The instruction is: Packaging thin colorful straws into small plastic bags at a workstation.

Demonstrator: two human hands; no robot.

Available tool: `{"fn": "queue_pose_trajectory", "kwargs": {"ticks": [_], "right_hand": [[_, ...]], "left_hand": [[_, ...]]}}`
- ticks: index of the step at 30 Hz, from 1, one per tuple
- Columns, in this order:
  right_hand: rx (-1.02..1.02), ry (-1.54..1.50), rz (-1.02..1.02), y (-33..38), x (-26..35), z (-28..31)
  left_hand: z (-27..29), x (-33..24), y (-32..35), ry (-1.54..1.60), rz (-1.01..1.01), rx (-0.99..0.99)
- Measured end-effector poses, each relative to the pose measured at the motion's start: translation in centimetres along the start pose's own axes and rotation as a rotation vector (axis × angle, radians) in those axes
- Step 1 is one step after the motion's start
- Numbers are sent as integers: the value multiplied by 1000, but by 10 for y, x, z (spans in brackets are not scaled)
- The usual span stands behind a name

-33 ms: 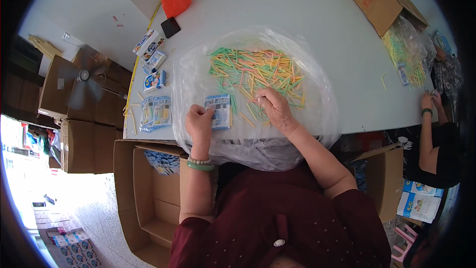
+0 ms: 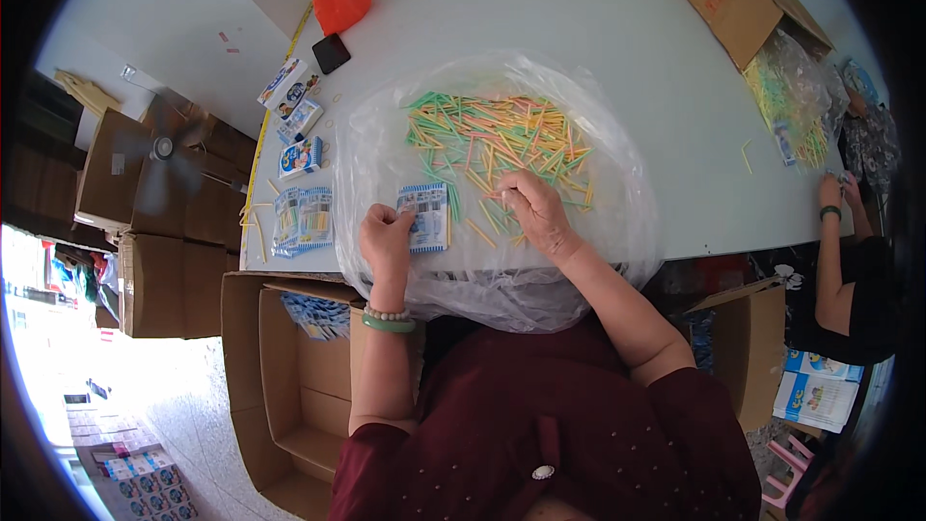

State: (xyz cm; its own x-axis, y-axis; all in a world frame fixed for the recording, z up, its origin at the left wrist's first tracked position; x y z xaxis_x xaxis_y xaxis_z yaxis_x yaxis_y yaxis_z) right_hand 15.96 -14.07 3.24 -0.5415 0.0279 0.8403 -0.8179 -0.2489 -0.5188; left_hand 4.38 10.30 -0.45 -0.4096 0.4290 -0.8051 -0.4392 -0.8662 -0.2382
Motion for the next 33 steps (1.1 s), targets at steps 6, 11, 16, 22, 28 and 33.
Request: {"fn": "queue_pose_trajectory", "kwargs": {"ticks": [6,11,16,22,28,33], "right_hand": [[74,191,197,10,13,-8],[-16,-6,-60,-1,5,5],[83,-188,-405,-2,17,-13],[176,178,-378,9,-10,-4],[148,-151,-427,-4,16,-2],[270,38,-297,0,-8,-12]], "left_hand": [[20,-38,5,-293,-433,-160],[30,-72,15,103,-397,-133],[-37,-72,58,795,386,482],[-62,-73,73,691,309,606],[-66,-66,68,781,326,629],[-67,-79,73,772,253,701]]}}
Point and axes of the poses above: each hand's wrist, its own y-axis away from the middle knuckle, its own z-axis out of the back of the hand, x = y × z, the point moved 9 cm from there along -y, towards the middle knuckle, and after that the axes turned 15 degrees about -x, right-handed, at the moved point
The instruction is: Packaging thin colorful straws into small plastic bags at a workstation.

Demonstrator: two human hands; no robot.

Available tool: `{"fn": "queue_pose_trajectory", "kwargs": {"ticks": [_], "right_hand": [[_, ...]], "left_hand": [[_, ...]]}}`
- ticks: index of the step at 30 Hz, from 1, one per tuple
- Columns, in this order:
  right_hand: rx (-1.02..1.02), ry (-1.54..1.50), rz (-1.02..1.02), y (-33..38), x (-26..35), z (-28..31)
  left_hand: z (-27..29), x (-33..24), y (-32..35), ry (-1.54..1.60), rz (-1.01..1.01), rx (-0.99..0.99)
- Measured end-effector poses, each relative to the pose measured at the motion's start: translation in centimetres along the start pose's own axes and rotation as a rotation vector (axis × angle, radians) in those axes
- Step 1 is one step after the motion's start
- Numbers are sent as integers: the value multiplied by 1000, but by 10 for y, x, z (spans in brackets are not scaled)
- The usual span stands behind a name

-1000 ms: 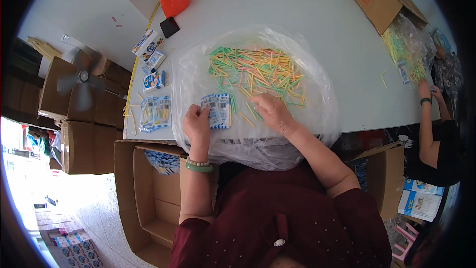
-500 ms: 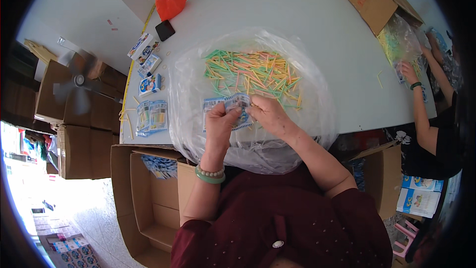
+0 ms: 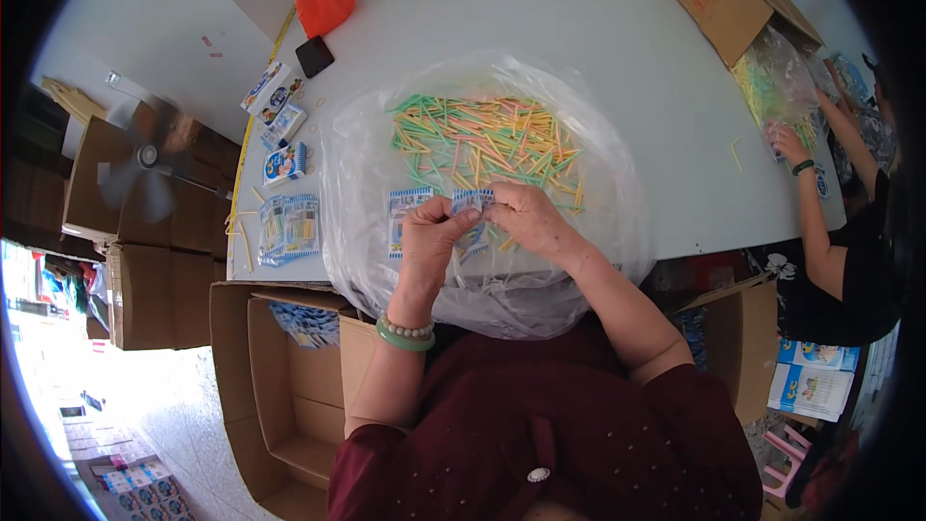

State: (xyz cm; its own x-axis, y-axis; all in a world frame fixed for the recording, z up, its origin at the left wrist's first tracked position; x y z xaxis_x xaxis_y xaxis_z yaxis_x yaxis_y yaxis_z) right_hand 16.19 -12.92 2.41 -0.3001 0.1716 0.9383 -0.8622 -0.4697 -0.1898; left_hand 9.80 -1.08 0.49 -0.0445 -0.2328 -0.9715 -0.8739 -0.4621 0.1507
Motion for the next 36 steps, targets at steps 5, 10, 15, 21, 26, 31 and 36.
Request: {"fn": "queue_pose_trajectory", "kwargs": {"ticks": [5,10,15,21,26,31,36], "right_hand": [[-90,150,82,1,10,11],[-198,-83,83,1,3,24],[-255,285,389,7,4,28],[-339,-729,40,-6,60,50],[-360,-665,173,-8,83,39],[-445,-725,256,-4,88,48],[-413,-605,373,3,99,39]], "left_hand": [[-1,-4,5,-3,16,-102],[12,-9,2,-48,-56,-103],[8,-17,4,-97,-96,-140],[0,-15,9,-261,-95,-118],[-10,-21,15,-310,-101,-113],[-10,-18,19,-275,-31,-133],[-19,-20,24,-178,33,-85]]}}
Point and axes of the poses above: each hand's wrist, its own y-axis away from the middle knuckle, its own z-axis out of the back of the hand, x = y × z, the point moved 9 cm from there along -y, towards the middle knuckle, and after that the axes turned 15 degrees about -x, right-handed, at the moved point
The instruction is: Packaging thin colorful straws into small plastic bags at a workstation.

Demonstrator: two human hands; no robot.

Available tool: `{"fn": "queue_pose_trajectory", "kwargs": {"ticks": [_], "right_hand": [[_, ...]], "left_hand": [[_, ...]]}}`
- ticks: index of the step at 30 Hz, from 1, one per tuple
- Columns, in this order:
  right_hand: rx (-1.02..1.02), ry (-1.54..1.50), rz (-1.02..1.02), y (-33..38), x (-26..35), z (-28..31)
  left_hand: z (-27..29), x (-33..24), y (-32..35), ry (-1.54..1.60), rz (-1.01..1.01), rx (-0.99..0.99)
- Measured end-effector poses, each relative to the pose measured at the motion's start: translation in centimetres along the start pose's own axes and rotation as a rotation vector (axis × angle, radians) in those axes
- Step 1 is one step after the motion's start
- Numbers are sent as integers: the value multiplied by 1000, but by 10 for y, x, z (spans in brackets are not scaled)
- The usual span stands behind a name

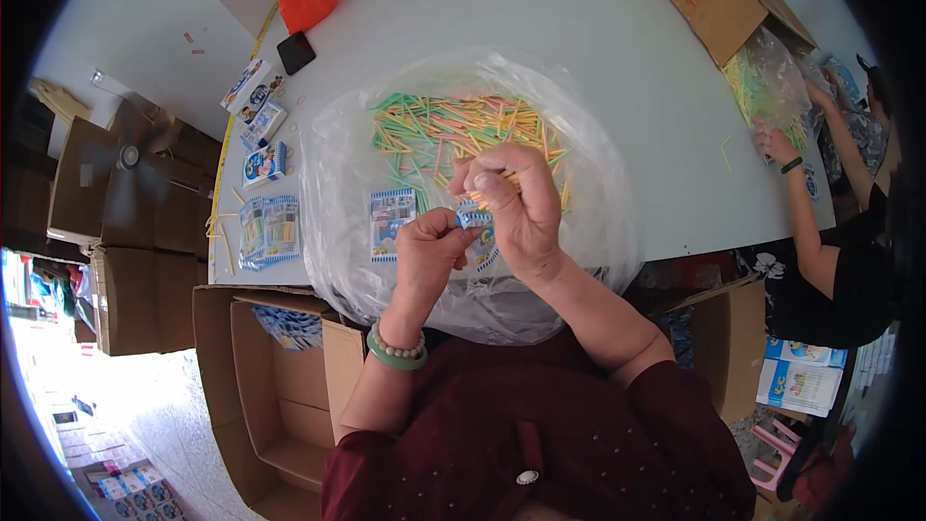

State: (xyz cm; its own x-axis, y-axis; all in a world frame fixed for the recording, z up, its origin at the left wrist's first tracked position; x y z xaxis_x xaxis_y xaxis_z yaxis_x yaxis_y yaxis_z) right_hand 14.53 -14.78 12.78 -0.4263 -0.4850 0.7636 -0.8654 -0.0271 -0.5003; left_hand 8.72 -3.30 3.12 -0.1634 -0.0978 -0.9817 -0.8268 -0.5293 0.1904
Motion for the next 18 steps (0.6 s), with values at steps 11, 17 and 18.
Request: {"fn": "queue_pose_trajectory", "kwargs": {"ticks": [11,17,18], "right_hand": [[-91,129,-128,22,-11,34],[-107,74,-230,20,-13,45],[-108,74,-229,19,-12,46]], "left_hand": [[-20,11,9,96,81,198],[-22,17,11,84,79,211],[-22,17,12,90,83,216]]}}
Point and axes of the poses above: each hand's wrist, its own y-axis away from the middle knuckle, its own z-axis out of the back of the hand, x = y × z, the point moved 9 cm from there along -y, towards the middle knuckle, and after that the axes turned 15 degrees about -x, right-handed, at the moved point
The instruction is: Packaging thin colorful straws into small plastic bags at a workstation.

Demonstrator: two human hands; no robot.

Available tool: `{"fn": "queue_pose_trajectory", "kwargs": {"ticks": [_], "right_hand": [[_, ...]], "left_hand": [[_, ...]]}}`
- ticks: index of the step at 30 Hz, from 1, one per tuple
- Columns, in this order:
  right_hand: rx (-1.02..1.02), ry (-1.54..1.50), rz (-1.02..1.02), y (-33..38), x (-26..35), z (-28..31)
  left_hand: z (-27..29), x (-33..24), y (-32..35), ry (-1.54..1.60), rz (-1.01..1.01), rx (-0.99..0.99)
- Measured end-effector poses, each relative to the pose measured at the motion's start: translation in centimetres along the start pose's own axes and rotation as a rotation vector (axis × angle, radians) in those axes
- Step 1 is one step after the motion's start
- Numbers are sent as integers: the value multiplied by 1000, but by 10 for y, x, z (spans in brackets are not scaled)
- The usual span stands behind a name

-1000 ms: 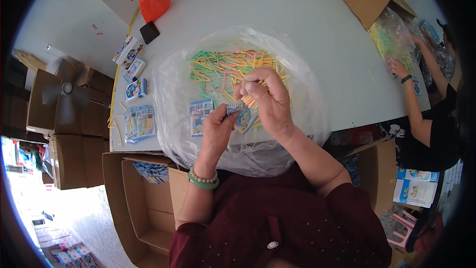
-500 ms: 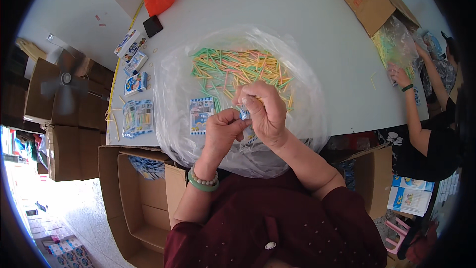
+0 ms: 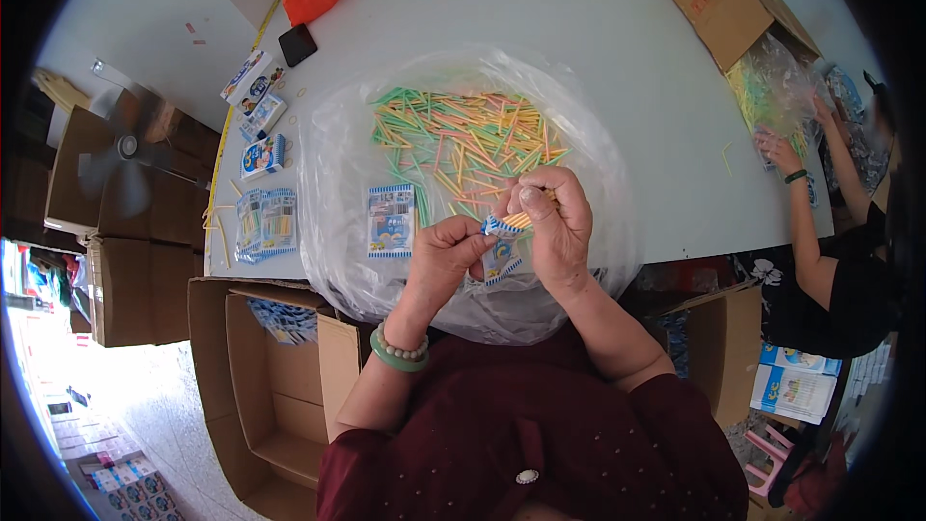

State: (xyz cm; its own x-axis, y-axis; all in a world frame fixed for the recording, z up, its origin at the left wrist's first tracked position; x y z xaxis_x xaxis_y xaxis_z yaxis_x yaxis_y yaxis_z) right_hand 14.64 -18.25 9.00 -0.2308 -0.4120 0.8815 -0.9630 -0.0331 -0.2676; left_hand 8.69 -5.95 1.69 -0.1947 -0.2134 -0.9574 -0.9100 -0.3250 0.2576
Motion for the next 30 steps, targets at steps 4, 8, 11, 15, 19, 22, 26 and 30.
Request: {"fn": "queue_pose_trajectory", "kwargs": {"ticks": [4,8,11,15,19,22,26,30], "right_hand": [[94,7,-32,-1,-3,-3],[168,93,-94,-1,-12,-10],[204,145,-126,4,-22,-14],[236,196,-35,7,-23,-21],[381,441,247,8,-19,-23],[445,547,241,13,-19,-25],[381,188,-273,11,-43,-8],[429,536,-152,10,-43,-9]], "left_hand": [[0,-2,3,-2,-28,-10],[2,-9,8,-98,-154,-47],[1,-16,8,-170,-272,-77],[-6,-37,10,-275,-642,-116],[1,-14,3,-83,-290,-129],[17,-5,-1,43,-165,-169],[14,-13,-3,174,-163,-99],[13,-21,0,230,-218,-15]]}}
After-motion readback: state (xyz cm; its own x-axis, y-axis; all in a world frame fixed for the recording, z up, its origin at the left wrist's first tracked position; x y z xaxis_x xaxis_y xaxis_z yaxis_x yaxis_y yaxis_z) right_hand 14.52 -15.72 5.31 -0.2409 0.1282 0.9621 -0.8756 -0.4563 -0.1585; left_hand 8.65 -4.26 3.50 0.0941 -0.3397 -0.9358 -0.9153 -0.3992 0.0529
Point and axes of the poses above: each hand's wrist, its own y-axis away from the middle knuckle, its own z-axis out of the back of the hand, x = y × z, the point moved 9 cm from there along -y, towards the middle knuckle, and after that the axes turned 15 degrees about -x, right-handed, at the moved point
